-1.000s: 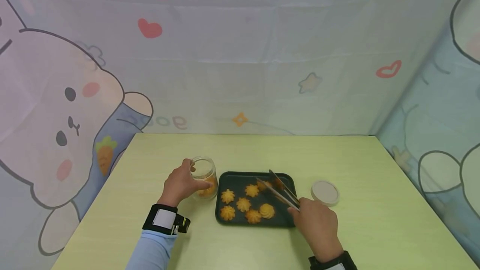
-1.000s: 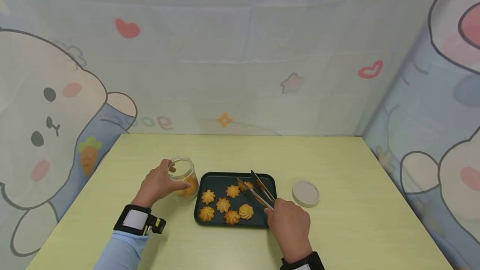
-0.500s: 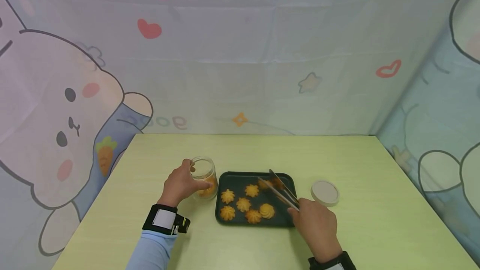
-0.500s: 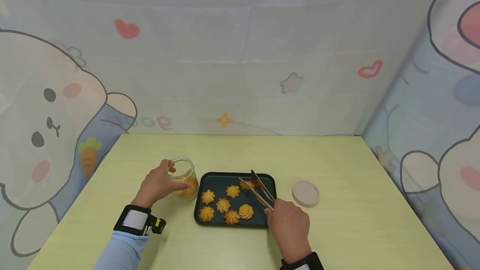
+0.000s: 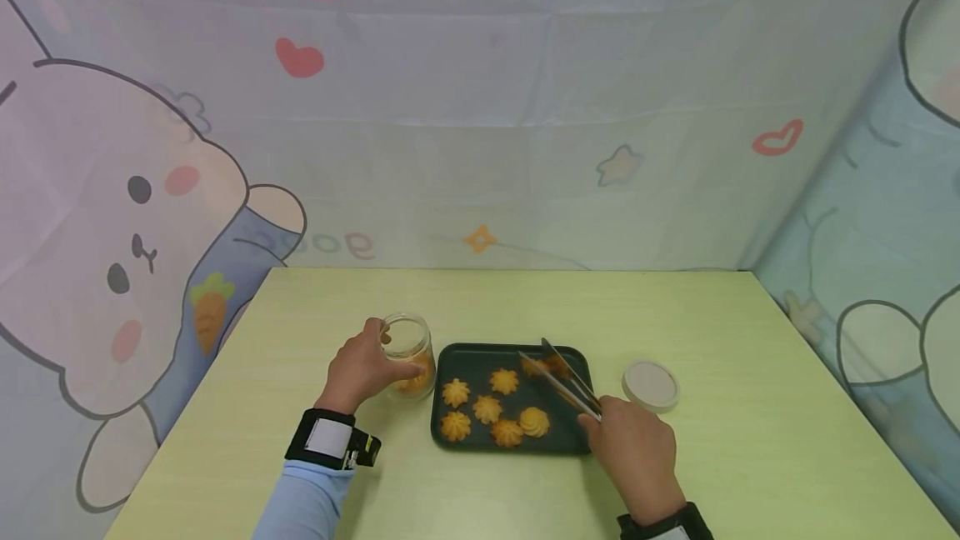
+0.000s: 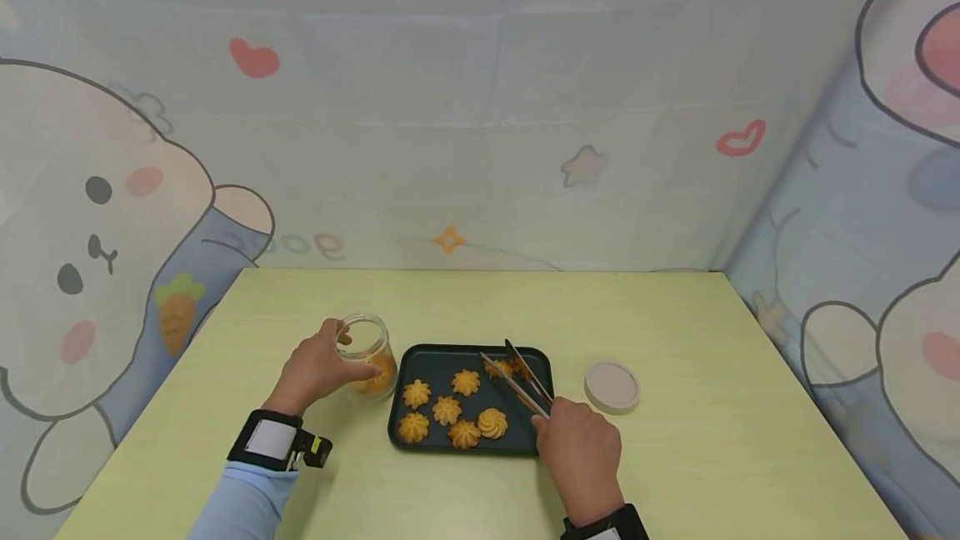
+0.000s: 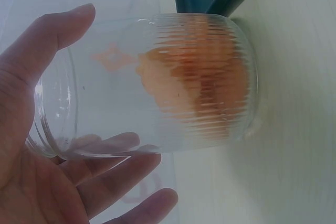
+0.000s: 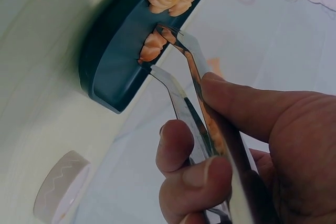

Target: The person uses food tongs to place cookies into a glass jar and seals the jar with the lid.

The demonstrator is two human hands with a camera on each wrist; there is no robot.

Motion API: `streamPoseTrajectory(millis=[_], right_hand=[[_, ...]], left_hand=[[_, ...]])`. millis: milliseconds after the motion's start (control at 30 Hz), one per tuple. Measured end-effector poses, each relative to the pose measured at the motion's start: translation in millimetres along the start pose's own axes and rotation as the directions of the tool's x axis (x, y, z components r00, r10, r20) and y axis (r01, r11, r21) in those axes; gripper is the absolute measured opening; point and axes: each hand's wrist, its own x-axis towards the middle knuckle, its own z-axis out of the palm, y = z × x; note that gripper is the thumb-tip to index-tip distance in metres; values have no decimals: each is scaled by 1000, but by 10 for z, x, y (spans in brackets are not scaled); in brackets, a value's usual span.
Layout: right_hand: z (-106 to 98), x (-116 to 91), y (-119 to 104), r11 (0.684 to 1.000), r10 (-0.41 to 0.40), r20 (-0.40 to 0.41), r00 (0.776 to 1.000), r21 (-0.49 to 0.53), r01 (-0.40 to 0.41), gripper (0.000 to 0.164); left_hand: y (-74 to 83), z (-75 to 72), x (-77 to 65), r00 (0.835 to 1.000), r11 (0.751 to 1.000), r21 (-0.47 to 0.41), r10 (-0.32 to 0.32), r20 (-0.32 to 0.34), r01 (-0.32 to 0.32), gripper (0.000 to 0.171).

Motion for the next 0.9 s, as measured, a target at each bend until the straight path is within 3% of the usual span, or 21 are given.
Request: streamPoseTrajectory(millis=[900], right_hand=[[29, 20, 17, 1000, -12, -34, 999, -4, 12, 26]], left_hand=[[-9, 10, 8, 1000, 1000, 0, -1, 0, 1, 79]])
